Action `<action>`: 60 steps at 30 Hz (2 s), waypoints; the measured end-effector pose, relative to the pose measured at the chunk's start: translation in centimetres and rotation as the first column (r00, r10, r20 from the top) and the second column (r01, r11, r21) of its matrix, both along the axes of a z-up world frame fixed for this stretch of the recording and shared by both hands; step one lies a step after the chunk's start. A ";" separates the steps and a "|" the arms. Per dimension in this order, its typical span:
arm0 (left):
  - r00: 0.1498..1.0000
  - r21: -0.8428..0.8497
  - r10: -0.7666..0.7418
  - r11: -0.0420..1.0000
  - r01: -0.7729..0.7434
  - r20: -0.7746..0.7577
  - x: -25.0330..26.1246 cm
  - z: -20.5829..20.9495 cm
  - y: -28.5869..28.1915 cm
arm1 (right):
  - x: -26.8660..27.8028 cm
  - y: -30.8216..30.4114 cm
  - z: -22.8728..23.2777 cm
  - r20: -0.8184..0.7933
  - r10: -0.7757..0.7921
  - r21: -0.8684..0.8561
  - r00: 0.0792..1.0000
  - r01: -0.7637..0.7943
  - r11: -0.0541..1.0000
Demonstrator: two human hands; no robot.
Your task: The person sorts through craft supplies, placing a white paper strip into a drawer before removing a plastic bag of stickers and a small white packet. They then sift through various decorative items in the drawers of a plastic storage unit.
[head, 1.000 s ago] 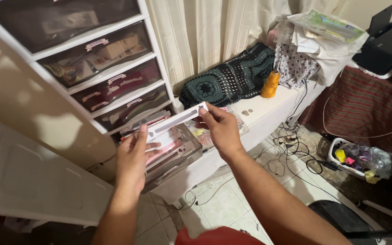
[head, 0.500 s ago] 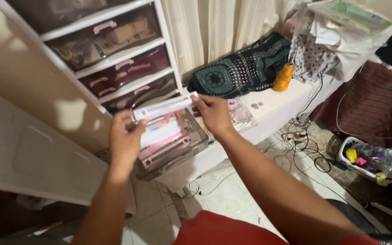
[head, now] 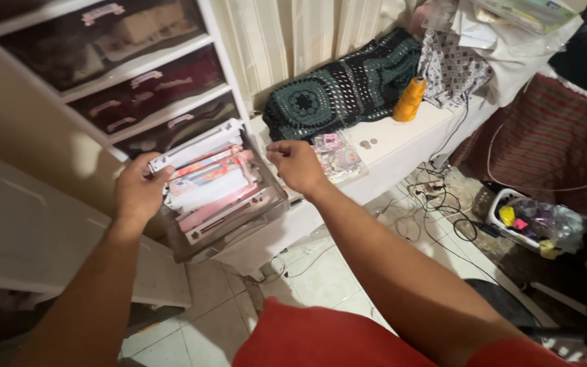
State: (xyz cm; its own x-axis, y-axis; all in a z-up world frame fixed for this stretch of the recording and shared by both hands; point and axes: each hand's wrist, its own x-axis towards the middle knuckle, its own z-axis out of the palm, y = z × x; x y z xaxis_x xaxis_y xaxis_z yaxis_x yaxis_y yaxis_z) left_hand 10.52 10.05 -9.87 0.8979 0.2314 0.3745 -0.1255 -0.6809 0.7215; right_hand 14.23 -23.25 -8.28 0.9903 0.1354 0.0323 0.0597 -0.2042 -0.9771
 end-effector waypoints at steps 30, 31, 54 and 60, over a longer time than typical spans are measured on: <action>0.973 0.429 -0.225 0.874 0.228 -0.058 -2.6 3.0 -2.5 | -5.2 -0.9 2.7 0.707 0.447 -0.513 0.548 -0.037 0.857; 0.977 0.441 -0.180 0.873 0.211 -0.110 -2.6 3.1 -2.8 | -5.4 -0.7 2.6 0.635 0.478 -0.558 0.608 -0.067 0.827; 0.960 0.585 -0.265 0.766 0.268 -0.092 -6.7 3.0 -6.6 | -6.5 3.3 0.3 0.196 0.480 -0.807 0.855 -0.137 0.574; 0.818 0.543 -0.098 0.702 0.461 -0.567 -7.8 4.1 -7.1 | -4.3 4.5 0.4 0.060 0.443 -0.882 0.895 -0.160 0.443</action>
State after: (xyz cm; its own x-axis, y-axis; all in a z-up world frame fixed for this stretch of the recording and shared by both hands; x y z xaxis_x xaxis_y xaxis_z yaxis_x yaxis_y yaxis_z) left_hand 2.69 2.97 -5.76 0.9699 -0.1901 -0.1519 -0.1677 -0.9746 0.1486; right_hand 9.89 -18.77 -7.89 0.8507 0.5236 -0.0452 0.4937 -0.8257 -0.2728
